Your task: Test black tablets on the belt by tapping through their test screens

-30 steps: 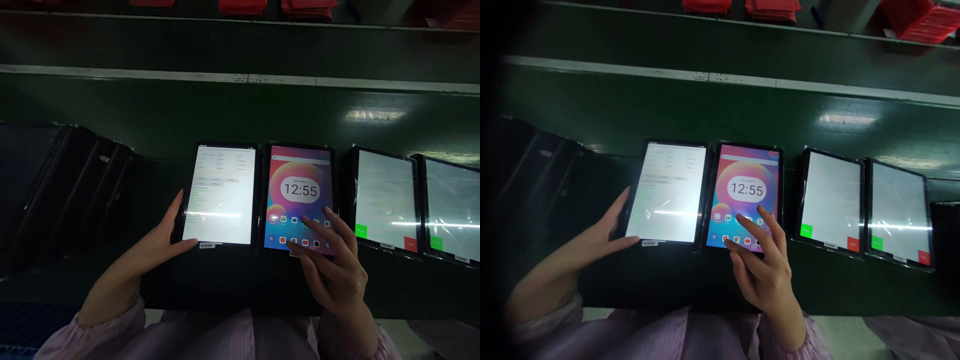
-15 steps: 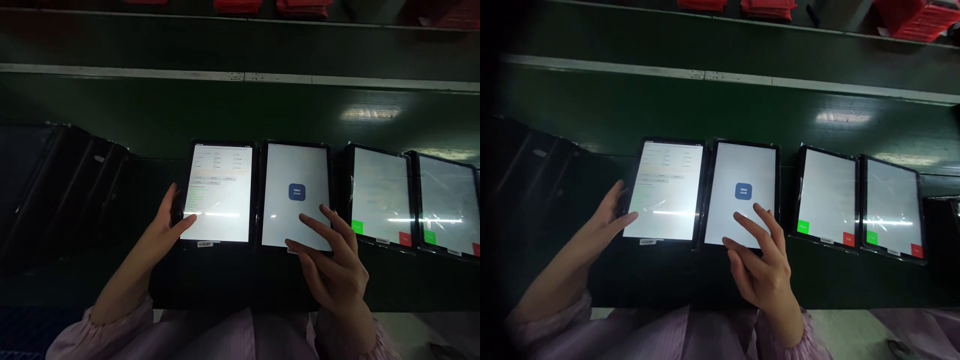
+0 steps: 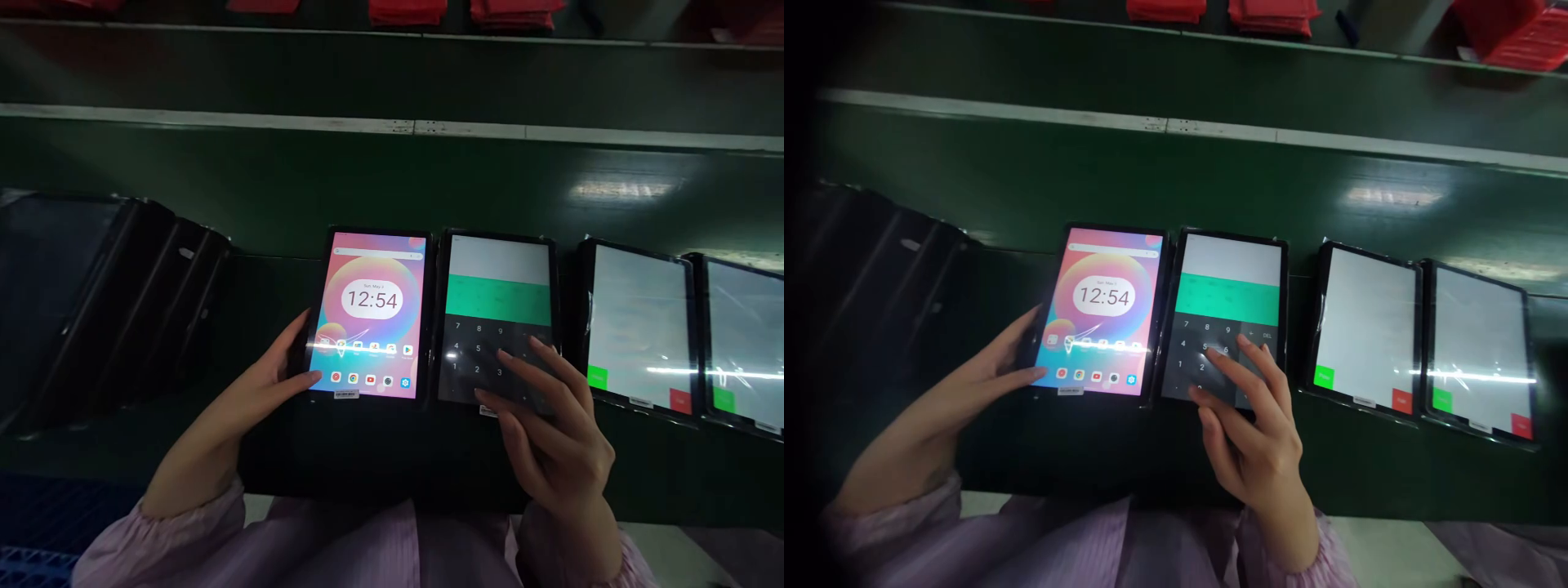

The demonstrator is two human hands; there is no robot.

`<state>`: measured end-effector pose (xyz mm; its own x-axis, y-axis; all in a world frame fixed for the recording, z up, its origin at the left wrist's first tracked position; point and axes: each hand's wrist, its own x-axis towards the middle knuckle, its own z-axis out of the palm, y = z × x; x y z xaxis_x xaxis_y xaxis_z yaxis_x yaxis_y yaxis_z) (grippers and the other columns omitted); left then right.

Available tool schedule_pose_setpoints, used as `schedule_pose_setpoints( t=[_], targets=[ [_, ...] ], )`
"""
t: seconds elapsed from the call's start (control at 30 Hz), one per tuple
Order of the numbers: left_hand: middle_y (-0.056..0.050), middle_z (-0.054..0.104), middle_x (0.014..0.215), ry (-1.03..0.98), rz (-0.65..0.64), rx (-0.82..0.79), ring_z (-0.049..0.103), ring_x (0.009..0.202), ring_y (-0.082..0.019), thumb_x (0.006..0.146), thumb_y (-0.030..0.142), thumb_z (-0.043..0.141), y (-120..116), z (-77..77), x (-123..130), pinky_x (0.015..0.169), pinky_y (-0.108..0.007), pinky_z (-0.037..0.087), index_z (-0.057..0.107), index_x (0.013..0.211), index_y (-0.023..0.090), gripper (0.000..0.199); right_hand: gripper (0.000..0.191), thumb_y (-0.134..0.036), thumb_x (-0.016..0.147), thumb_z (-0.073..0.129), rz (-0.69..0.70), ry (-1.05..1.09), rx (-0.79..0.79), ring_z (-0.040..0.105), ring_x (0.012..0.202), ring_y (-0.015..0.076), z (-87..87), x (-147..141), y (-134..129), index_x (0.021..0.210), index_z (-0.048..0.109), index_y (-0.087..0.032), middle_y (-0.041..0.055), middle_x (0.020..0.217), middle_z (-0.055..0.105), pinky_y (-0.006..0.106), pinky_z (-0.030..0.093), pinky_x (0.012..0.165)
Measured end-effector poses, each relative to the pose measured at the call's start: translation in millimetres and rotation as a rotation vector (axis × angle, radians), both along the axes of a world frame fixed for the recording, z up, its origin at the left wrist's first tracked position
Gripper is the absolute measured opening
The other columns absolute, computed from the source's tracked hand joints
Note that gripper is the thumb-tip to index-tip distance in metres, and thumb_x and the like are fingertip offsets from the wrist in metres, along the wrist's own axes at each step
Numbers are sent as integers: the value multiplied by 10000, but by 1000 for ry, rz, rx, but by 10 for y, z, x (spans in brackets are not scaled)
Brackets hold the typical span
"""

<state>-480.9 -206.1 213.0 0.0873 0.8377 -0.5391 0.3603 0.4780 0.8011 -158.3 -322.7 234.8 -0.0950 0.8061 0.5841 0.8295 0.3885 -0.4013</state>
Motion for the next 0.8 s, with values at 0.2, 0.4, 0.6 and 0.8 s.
schedule_pose_setpoints(
  t=[0.2, 0.4, 0.6, 0.8],
  targets=[
    [-67, 523, 1677, -43, 79, -23, 363, 1612, -434, 527, 555, 966, 8, -52, -25, 1190, -493, 530, 544, 1573, 288, 1159, 205, -116, 1021, 629, -147, -55, -4, 620, 1420, 356, 11, 167, -9, 1013, 817, -196, 111, 1304, 764, 535, 610, 1086],
    [-58, 658, 1555, -109, 164, -35, 333, 1614, -476, 447, 468, 1003, 103, -154, 22, 1172, -540, 563, 662, 1434, 307, 1057, 308, -268, 1098, 534, -402, -100, -36, 513, 1506, 407, -142, 403, 273, 1141, 837, -230, 132, 1433, 700, 695, 542, 1133],
    [-76, 732, 1455, -262, 303, 8, 415, 1569, -487, 512, 417, 958, 232, -271, 69, 1263, -574, 469, 759, 1217, 269, 748, 371, -303, 1116, 481, -362, -140, -29, 435, 1553, 420, -235, 434, 536, 1134, 841, -216, 142, 1489, 657, 746, 467, 1186],
    [-93, 735, 1443, -258, 352, 16, 401, 1569, -506, 648, 473, 882, 371, -450, 88, 1190, -624, 540, 733, 1286, 260, 690, 359, -309, 1109, 507, -437, -130, -2, 427, 1563, 420, -227, 492, 521, 1065, 853, -228, 122, 1453, 687, 754, 473, 1181]
  ],
)
